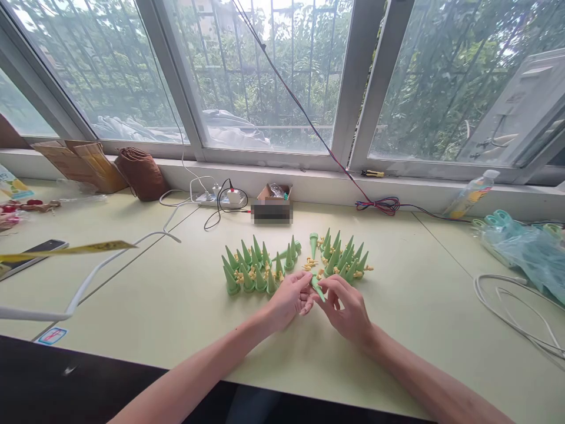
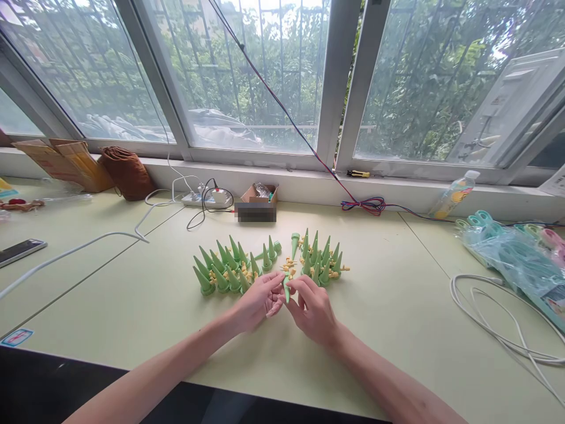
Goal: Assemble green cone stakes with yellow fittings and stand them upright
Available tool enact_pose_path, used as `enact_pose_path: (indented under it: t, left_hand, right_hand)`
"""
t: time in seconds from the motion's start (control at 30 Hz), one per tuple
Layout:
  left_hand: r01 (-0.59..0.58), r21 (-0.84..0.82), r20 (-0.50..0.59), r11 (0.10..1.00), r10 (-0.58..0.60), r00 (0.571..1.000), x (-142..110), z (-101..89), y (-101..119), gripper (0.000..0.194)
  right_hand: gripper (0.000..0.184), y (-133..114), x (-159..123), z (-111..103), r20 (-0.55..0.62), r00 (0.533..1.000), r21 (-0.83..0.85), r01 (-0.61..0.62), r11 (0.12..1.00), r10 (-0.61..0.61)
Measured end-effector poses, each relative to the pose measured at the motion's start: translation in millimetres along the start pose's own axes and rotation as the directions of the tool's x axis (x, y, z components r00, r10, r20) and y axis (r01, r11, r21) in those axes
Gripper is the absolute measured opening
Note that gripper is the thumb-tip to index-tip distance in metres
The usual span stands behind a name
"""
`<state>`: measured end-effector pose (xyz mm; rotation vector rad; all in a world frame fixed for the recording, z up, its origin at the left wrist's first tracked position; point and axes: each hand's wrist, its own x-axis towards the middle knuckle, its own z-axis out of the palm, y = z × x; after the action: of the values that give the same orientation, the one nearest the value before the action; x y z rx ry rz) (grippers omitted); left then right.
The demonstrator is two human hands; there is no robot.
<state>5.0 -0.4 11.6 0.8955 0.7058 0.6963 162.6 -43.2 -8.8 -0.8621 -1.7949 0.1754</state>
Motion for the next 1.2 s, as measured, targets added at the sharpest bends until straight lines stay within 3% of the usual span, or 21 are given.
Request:
enact_pose_path:
  t: [0.13,0.3,0.37,0.43,0.53,0.6,0.77,0.9,1.07,1.2]
  left_hand:
    - [0.011,0.094,0.02,0.996,-0.013,1.0,-1.3,0.0,0.0,0.037]
    - [-0.032,0.398,0.072,0.917,0.003,0.997,-4.6,3.9,-3.0,0.043]
    - [-0.067,0.516,0.087,0.854,0.026,0.996,-6.8,6.5,-3.7,0.043]
    - [-0.149,0.633,0.083,0.759,0.125,0.989,-9.6,9.1,-3.4,0.041]
    - [-0.293,0.792,0.121,0.536,0.333,0.935,-12.9,11.9,-2.4,0.037]
    - [-0.343,0.839,0.172,0.422,0.393,0.903,-13.5,12.5,-2.2,0.037]
    - [-0.361,0.874,0.203,0.325,0.43,0.88,-10.5,9.6,-4.1,0.037]
    - [-0.336,0.897,0.189,0.288,0.437,0.879,-6.9,5.0,-7.8,0.03]
    - [-0.321,0.923,0.199,0.211,0.451,0.87,-0.4,-1.7,-14.8,0.022]
    - [-0.327,0.939,0.251,0.104,0.444,0.86,4.2,-5.3,-19.1,0.032]
  right_hand:
    - [0.01,-3.3,2.0,-2.2,-0.079,0.997,-0.062,0.02,0.998,-0.025]
    - [0.011,-7.0,2.4,-6.3,-0.184,0.982,-0.169,0.013,0.986,-0.045]
    - [0.012,-7.0,2.3,-6.7,-0.214,0.975,-0.205,0.01,0.979,-0.055]
    - [0.012,-6.9,2.1,-6.8,-0.225,0.972,-0.235,0.02,0.972,-0.074]
    - [0.009,-7.4,1.8,-7.8,-0.208,0.968,-0.262,0.084,0.961,-0.141]
    - [0.01,-7.4,1.6,-9.4,-0.185,0.963,-0.265,0.143,0.954,-0.196]
    - [0.01,-4.0,3.0,-19.0,-0.135,0.957,-0.312,0.205,0.928,-0.257]
    - [0.015,-7.6,11.6,-38.7,-0.114,0.958,-0.388,0.199,0.9,-0.261]
    - [0.022,-9.2,27.0,-68.3,-0.199,0.967,-0.505,0.035,0.863,-0.156]
    - [0.028,6.4,24.0,-81.7,-0.078,0.989,-0.479,-0.15,0.865,0.129]
